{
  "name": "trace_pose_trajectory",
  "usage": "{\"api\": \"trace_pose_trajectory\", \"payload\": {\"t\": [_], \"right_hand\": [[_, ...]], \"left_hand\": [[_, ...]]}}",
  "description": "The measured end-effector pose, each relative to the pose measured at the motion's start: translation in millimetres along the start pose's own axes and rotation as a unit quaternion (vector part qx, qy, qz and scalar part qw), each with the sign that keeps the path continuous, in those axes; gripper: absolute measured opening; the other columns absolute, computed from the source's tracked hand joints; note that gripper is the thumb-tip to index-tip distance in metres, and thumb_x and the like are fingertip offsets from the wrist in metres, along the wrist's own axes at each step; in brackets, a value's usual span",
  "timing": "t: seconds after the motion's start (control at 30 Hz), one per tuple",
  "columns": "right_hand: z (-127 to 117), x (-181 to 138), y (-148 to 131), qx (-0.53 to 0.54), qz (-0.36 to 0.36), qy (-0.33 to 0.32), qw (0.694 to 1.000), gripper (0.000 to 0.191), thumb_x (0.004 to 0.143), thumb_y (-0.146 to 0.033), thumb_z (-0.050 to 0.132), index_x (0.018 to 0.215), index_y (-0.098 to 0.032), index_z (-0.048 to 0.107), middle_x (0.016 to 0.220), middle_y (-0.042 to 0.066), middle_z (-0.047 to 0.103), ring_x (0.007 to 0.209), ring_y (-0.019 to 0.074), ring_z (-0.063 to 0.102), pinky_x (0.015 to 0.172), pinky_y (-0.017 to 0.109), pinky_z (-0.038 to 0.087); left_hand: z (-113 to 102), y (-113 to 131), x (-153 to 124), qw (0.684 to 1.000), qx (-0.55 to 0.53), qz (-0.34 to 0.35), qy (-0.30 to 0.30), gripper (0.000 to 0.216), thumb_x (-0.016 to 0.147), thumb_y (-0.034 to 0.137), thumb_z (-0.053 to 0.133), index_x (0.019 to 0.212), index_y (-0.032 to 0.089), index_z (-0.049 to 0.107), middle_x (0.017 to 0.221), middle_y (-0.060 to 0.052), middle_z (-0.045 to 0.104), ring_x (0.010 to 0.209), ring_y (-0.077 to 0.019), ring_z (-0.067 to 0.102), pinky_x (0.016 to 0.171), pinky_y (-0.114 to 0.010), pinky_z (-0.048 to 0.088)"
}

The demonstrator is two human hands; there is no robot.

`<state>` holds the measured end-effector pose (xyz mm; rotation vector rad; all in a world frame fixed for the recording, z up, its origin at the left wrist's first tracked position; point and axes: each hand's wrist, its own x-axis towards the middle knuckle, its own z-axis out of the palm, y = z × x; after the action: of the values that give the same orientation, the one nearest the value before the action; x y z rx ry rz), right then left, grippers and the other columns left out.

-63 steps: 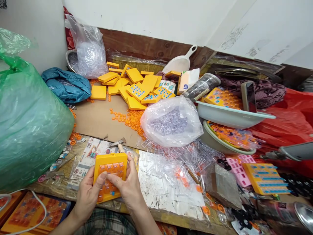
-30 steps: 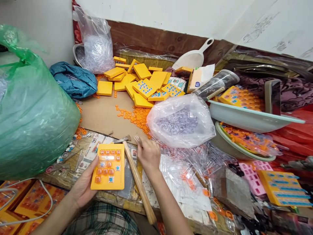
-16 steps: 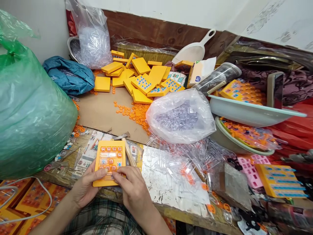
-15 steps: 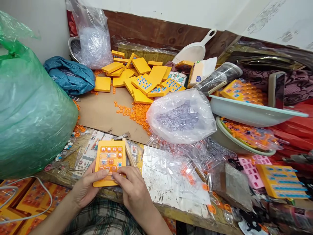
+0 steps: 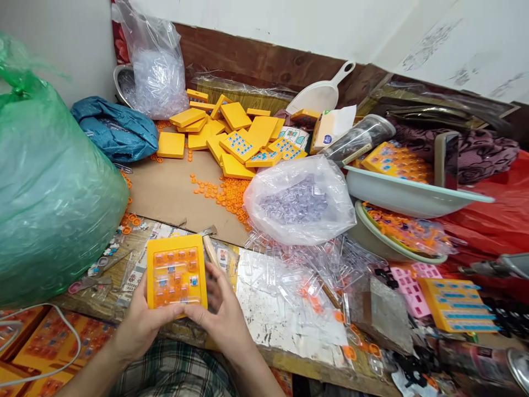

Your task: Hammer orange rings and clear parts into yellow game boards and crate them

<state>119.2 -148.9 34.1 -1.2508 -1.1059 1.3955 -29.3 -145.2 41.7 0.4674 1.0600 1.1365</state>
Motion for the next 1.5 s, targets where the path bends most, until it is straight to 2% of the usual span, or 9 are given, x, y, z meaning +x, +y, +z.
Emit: {"api": "trace_pose_trajectory", "payload": {"t": [0.2, 0.33, 0.4, 0.53, 0.63, 0.87, 1.03, 1.23, 1.5], "right_hand": [[12.3, -5.5, 9.1, 0.081, 0.07, -0.007, 0.994, 0.057, 0.067, -0.044, 0.079, 0.117, -0.025, 0.06, 0.109, 0.009, 0.069, 0.106, 0.0285, 0.064, 0.092, 0.048, 0.05], [0.3, 5.5, -2.9, -0.09, 0.007, -0.053, 0.995, 0.054, 0.072, -0.051, 0.072, 0.118, -0.024, 0.061, 0.098, 0.006, 0.073, 0.084, 0.0222, 0.071, 0.078, 0.04, 0.058], [-25.2, 28.1, -23.1, -0.319, -0.048, 0.013, 0.946, 0.048, 0.074, -0.052, 0.069, 0.112, -0.023, 0.066, 0.089, 0.003, 0.074, 0.076, 0.0198, 0.071, 0.069, 0.035, 0.059], [-100.1, 95.6, -69.3, -0.45, -0.053, 0.201, 0.869, 0.031, 0.092, -0.036, 0.049, 0.11, -0.017, 0.066, 0.116, 0.013, 0.065, 0.109, 0.028, 0.06, 0.089, 0.047, 0.049], [-139.1, 133.2, -82.4, -0.522, -0.01, 0.225, 0.823, 0.023, 0.086, -0.034, 0.061, 0.096, -0.014, 0.067, 0.108, 0.013, 0.066, 0.107, 0.0291, 0.059, 0.091, 0.051, 0.045], [-148.3, 138.2, -71.6, -0.563, -0.025, 0.244, 0.789, 0.018, 0.091, -0.027, 0.055, 0.099, -0.014, 0.064, 0.109, 0.011, 0.064, 0.1, 0.0236, 0.061, 0.089, 0.046, 0.047], [-119.5, 93.3, -71.1, -0.487, -0.119, 0.263, 0.825, 0.035, 0.094, -0.026, 0.04, 0.121, -0.012, 0.057, 0.107, 0.016, 0.066, 0.096, 0.0259, 0.064, 0.086, 0.046, 0.049], [-40.3, 13.6, -41.1, -0.345, -0.139, 0.025, 0.928, 0.024, 0.088, -0.03, 0.053, 0.105, -0.026, 0.07, 0.086, 0.003, 0.07, 0.081, 0.0169, 0.068, 0.072, 0.029, 0.055], [-7.6, -8.5, -11.1, -0.154, -0.046, 0.04, 0.986, 0.012, 0.079, -0.025, 0.067, 0.09, -0.022, 0.072, 0.077, 0.002, 0.067, 0.07, 0.0164, 0.063, 0.065, 0.028, 0.052]], "left_hand": [[0.2, -9.2, 1.8, 0.996, 0.071, 0.037, 0.035, 0.065, 0.048, 0.021, 0.086, 0.105, 0.016, 0.054, 0.093, -0.01, 0.072, 0.079, -0.0253, 0.07, 0.073, -0.03, 0.056], [-2.6, -8.7, 4.3, 1.0, 0.001, -0.006, 0.006, 0.077, 0.051, 0.023, 0.086, 0.117, 0.015, 0.048, 0.103, -0.014, 0.07, 0.088, -0.0279, 0.069, 0.079, -0.036, 0.056], [-3.7, -6.6, 4.5, 0.999, -0.024, -0.023, -0.002, 0.082, 0.052, 0.023, 0.085, 0.123, 0.015, 0.044, 0.107, -0.015, 0.069, 0.093, -0.0292, 0.068, 0.083, -0.038, 0.055], [-3.5, -4.0, 2.8, 0.997, -0.036, -0.058, -0.018, 0.082, 0.05, 0.022, 0.086, 0.121, 0.015, 0.046, 0.108, -0.016, 0.069, 0.095, -0.0313, 0.067, 0.086, -0.042, 0.053], [-0.6, -4.8, -0.1, 0.995, -0.041, -0.088, -0.035, 0.08, 0.049, 0.022, 0.086, 0.119, 0.015, 0.048, 0.108, -0.016, 0.069, 0.096, -0.0322, 0.067, 0.088, -0.044, 0.052], [2.8, -4.1, -5.1, 0.991, -0.046, -0.113, -0.049, 0.078, 0.048, 0.019, 0.086, 0.118, 0.014, 0.05, 0.107, -0.017, 0.07, 0.094, -0.0325, 0.067, 0.086, -0.043, 0.053], [-0.6, -4.6, -1.9, 0.987, -0.082, -0.126, -0.06, 0.075, 0.056, 0.02, 0.083, 0.123, 0.016, 0.048, 0.111, -0.015, 0.069, 0.098, -0.0315, 0.066, 0.087, -0.043, 0.053], [-1.8, -13.5, 2.6, 0.983, -0.126, -0.123, -0.056, 0.062, 0.074, 0.027, 0.073, 0.129, 0.021, 0.045, 0.117, -0.011, 0.066, 0.105, -0.0271, 0.064, 0.09, -0.038, 0.053], [-4.6, -23.9, 2.2, 0.995, -0.084, -0.035, -0.05, 0.05, 0.078, 0.032, 0.069, 0.122, 0.023, 0.048, 0.119, -0.008, 0.065, 0.108, -0.023, 0.063, 0.091, -0.032, 0.052]]}}
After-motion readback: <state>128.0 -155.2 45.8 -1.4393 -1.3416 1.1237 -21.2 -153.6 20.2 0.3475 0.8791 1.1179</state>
